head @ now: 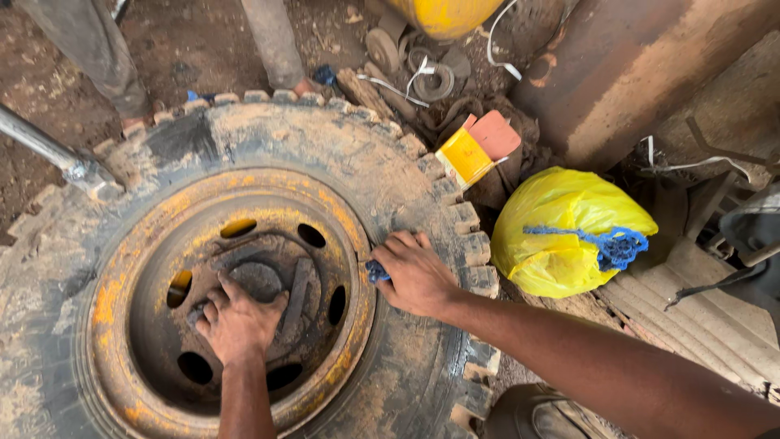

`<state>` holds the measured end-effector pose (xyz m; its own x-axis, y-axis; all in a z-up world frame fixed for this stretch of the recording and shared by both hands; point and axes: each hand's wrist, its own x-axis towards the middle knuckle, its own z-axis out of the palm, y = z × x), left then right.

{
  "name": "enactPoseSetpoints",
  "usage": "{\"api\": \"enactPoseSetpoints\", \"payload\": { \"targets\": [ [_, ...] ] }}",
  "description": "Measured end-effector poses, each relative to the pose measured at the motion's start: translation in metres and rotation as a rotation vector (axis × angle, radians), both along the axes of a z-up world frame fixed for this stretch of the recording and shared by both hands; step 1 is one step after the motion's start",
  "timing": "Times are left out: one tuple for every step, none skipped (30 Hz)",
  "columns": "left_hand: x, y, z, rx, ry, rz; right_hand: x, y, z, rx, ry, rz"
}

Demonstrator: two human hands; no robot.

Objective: The person cleans the inner rim and hub of a large, dirty tire using a blue cloth. Another person assists by hammering the tire's center hub. The recorder wipes the metal surfaces repeatedly while the tire remains on the ground.

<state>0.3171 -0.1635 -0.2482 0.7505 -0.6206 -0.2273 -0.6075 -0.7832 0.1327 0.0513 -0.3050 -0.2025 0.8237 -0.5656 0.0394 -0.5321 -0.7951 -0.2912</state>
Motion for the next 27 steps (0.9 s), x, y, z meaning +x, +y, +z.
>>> {"api": "enactPoseSetpoints", "payload": {
  "targets": [
    [0.000,0.001,0.001,0.001,0.001,-0.006,-0.001,0.001,0.000,-0.020,-0.009,0.001],
    [0.000,0.001,0.001,-0.006,0.014,-0.007,-0.001,0.001,0.000,-0.039,-0.019,0.001],
    [0.000,0.004,0.001,-0.010,0.027,-0.005,-0.001,0.002,-0.001,-0.035,-0.017,-0.004],
    [0.001,0.006,0.001,-0.015,0.039,-0.003,-0.001,0.002,0.000,-0.030,-0.016,-0.009],
    [0.002,0.013,0.002,-0.112,0.011,-0.004,0.000,0.003,-0.001,-0.021,-0.014,-0.006],
    [0.003,0.021,0.001,-0.209,-0.018,-0.004,0.001,0.004,-0.001,-0.015,-0.011,-0.008],
    [0.004,0.029,0.000,-0.302,-0.049,-0.003,0.001,0.005,-0.001,-0.004,-0.008,-0.009],
    [0.006,0.038,0.000,-0.345,-0.090,-0.005,0.000,0.005,-0.001,0.007,-0.006,-0.011],
    [0.011,0.045,0.002,-0.392,-0.135,-0.010,0.000,0.003,0.000,-0.001,-0.001,-0.015],
    [0.016,0.052,0.005,-0.439,-0.180,-0.016,0.000,0.001,0.001,-0.009,0.003,-0.019],
    [0.022,0.062,0.008,-0.459,-0.167,0.022,0.001,0.002,0.001,-0.013,0.008,-0.021],
    [0.028,0.074,0.011,-0.478,-0.154,0.060,0.002,0.003,0.000,-0.012,-0.023,-0.011],
    [0.030,0.082,0.013,-0.501,-0.137,0.096,0.001,0.003,-0.002,-0.014,-0.052,-0.003],
    [0.030,0.090,0.014,-0.597,-0.101,0.159,-0.001,0.005,-0.004,-0.015,-0.082,0.004],
    [0.028,0.098,0.017,-0.694,-0.064,0.221,-0.003,0.005,-0.007,-0.007,-0.081,-0.005],
    [0.024,0.104,0.019,-0.790,-0.026,0.283,-0.005,0.006,-0.010,0.002,-0.081,-0.015],
    [0.017,0.111,0.021,-0.813,-0.067,0.267,-0.006,0.004,-0.012,0.008,-0.082,-0.019],
    [0.009,0.117,0.023,-0.836,-0.108,0.250,-0.008,0.002,-0.015,-0.016,-0.126,-0.023],
    [-0.001,0.131,0.027,-0.849,-0.156,0.239,-0.008,0.003,-0.020,-0.030,-0.174,-0.019],
    [-0.013,0.144,0.029,-0.824,-0.182,0.230,-0.010,0.003,-0.025,-0.044,-0.223,-0.015],
    [-0.025,0.155,0.033,-0.800,-0.215,0.218,-0.011,0.000,-0.029,-0.003,-0.324,0.001],
    [-0.039,0.166,0.037,-0.774,-0.247,0.207,-0.015,-0.003,-0.031,0.039,-0.425,0.016],
    [-0.052,0.177,0.042,-0.755,-0.249,0.192,-0.018,-0.007,-0.032,0.114,-0.447,-0.041],
    [-0.064,0.188,0.047,-0.735,-0.250,0.177,-0.021,-0.010,-0.033,0.190,-0.468,-0.098],
    [-0.075,0.200,0.052,-0.719,-0.250,0.164,-0.025,-0.011,-0.033,0.297,-0.552,-0.116],
    [-0.086,0.211,0.057,-0.663,-0.268,0.128,-0.030,-0.010,-0.033,0.407,-0.633,-0.133],
    [-0.097,0.221,0.063,-0.606,-0.285,0.091,-0.032,-0.004,-0.031,0.519,-0.712,-0.152]
  ]
}}
